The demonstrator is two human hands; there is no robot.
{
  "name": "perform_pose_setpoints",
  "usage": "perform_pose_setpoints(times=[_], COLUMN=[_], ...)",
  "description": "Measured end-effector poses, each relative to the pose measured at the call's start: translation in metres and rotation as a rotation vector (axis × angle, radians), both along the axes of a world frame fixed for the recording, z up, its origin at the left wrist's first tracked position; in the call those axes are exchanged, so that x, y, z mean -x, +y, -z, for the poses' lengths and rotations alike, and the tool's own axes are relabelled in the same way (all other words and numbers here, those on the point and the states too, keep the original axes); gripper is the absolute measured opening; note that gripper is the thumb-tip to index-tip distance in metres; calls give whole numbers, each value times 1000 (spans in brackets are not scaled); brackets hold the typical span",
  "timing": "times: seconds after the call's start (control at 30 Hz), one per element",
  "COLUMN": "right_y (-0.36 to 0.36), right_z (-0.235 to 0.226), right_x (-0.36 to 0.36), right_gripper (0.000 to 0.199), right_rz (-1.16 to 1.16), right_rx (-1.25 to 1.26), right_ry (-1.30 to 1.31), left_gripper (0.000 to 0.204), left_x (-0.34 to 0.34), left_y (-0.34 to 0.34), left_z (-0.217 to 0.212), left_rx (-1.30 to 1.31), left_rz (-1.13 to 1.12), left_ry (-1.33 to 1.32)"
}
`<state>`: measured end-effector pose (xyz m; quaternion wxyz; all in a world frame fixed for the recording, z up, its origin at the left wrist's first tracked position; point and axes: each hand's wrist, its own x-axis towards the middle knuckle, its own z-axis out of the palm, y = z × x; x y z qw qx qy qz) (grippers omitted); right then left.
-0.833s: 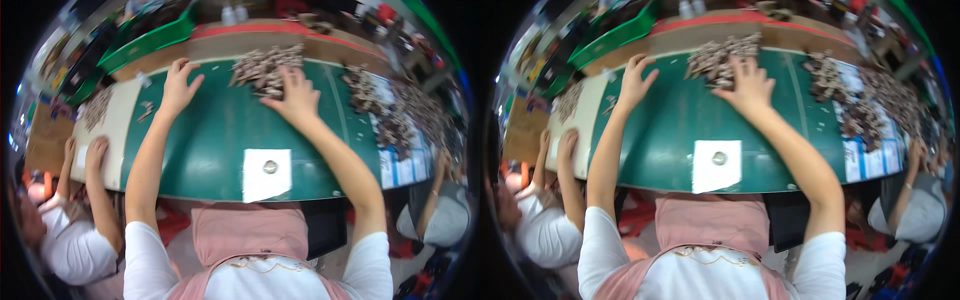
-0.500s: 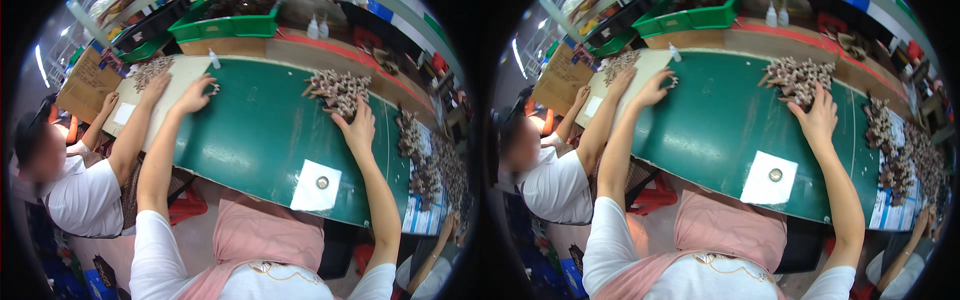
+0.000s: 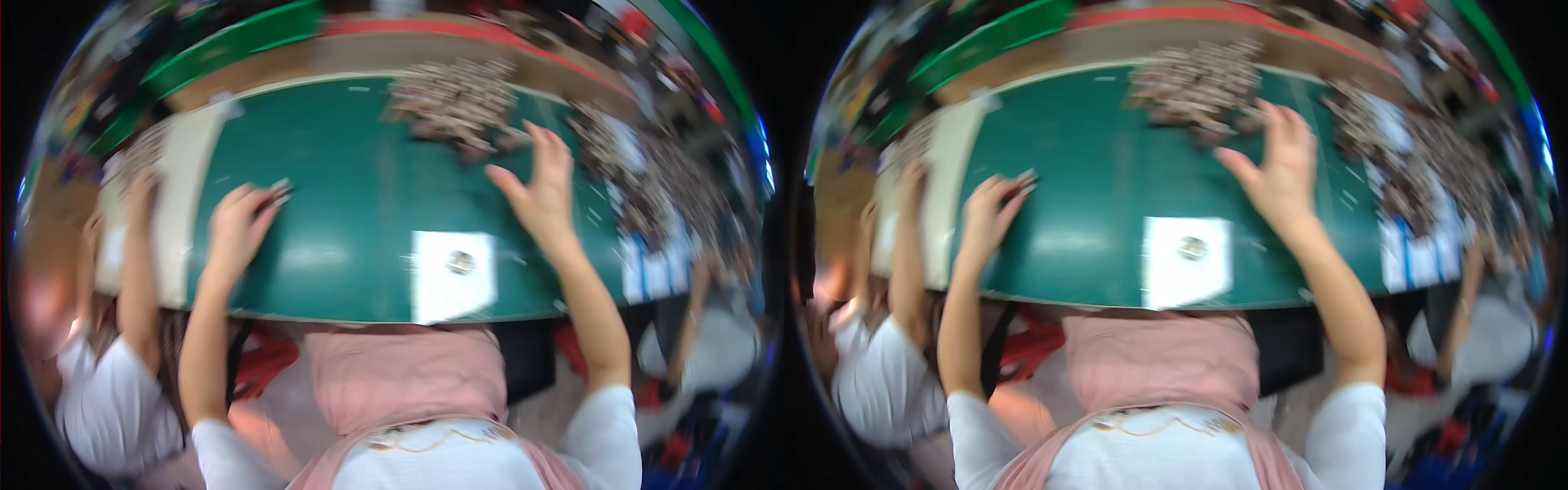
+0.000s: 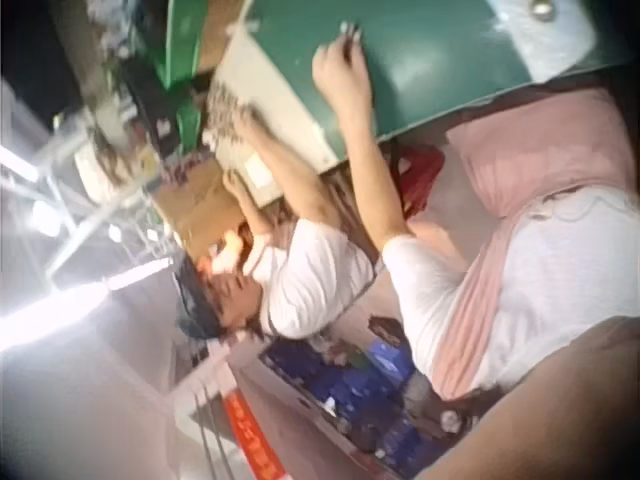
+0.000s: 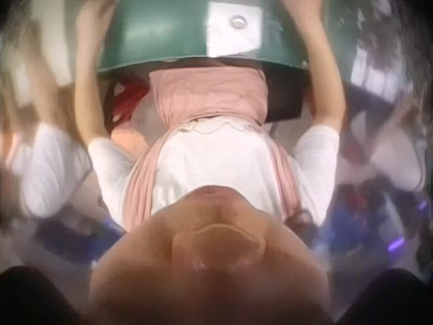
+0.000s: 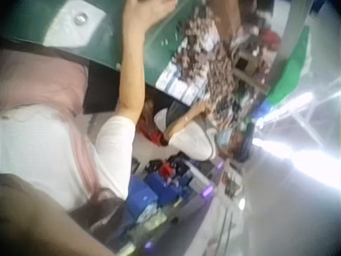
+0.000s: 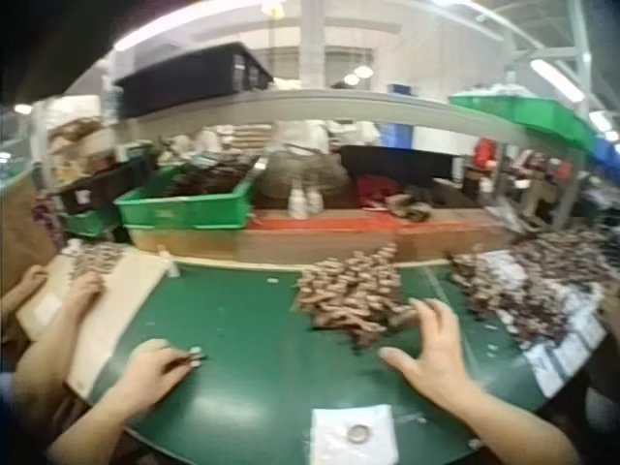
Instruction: The person assembles small figurines by attaching a white clay-like head to a brown body and inserting a wooden stick into the base. The person repeatedly picks up components, joins them, and places the finished figurines on a green table.
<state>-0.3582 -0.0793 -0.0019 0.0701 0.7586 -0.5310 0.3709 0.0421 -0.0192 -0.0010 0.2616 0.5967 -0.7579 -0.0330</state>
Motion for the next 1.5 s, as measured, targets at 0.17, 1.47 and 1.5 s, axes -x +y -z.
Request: perform_pose_setpoints(times=[0.17, 1.47, 1.5], right_y=[50, 134, 135], right_z=[-5, 18, 18], right_x=[56, 31, 30], right_gripper=[54, 22, 21], right_rz=[-2, -192, -194], right_rx=[-157, -751, -743], right_ry=[-235, -1292, -1317], left_gripper=[16, 28, 28], left_x=[60, 199, 200], left_y=[59, 58, 58], left_z=[-1, -13, -13], left_rx=[70, -96, -91], left_rz=[68, 448, 444], left_ry=[-104, 11, -2])
